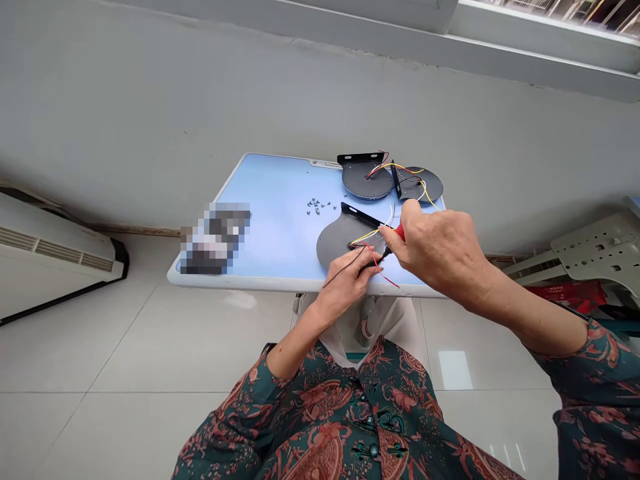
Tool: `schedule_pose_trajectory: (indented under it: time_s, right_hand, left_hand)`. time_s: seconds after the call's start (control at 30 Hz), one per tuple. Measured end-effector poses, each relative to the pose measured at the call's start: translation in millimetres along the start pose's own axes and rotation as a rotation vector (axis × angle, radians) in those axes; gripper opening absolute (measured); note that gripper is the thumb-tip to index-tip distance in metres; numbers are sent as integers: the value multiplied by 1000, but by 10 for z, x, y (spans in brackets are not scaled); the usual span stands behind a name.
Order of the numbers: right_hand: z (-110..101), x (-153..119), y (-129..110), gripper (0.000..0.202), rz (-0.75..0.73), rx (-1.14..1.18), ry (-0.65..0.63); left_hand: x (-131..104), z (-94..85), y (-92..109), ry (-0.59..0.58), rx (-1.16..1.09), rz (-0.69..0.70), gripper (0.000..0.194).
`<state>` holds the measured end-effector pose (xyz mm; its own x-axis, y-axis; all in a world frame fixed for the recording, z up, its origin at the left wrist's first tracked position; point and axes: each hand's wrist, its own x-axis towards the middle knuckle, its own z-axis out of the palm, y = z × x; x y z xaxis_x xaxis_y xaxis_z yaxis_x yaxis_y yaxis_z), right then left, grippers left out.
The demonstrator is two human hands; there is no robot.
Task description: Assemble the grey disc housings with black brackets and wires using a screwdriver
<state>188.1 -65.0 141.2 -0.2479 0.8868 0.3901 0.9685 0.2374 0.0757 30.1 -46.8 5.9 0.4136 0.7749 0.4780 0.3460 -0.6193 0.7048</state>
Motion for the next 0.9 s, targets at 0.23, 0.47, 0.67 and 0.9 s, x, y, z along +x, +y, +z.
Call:
schedule_pose_trajectory:
  time_s: [0.23,0.47,0.67,0.9]
  right_hand:
    - [-235,179,211,7,-223,253,-176]
    - [-141,192,214,18,-191,210,-37]
    - [-50,172,124,33,-120,93,58]
    - [-21,86,222,6,-169,347,-1]
  left_hand:
    - [105,27,-22,18,-77,-200,17]
    - [62,49,-55,38,-21,-134,19]
    - [47,55,-76,30,34,-105,20]
    - [48,75,-107,44,-24,-58,14]
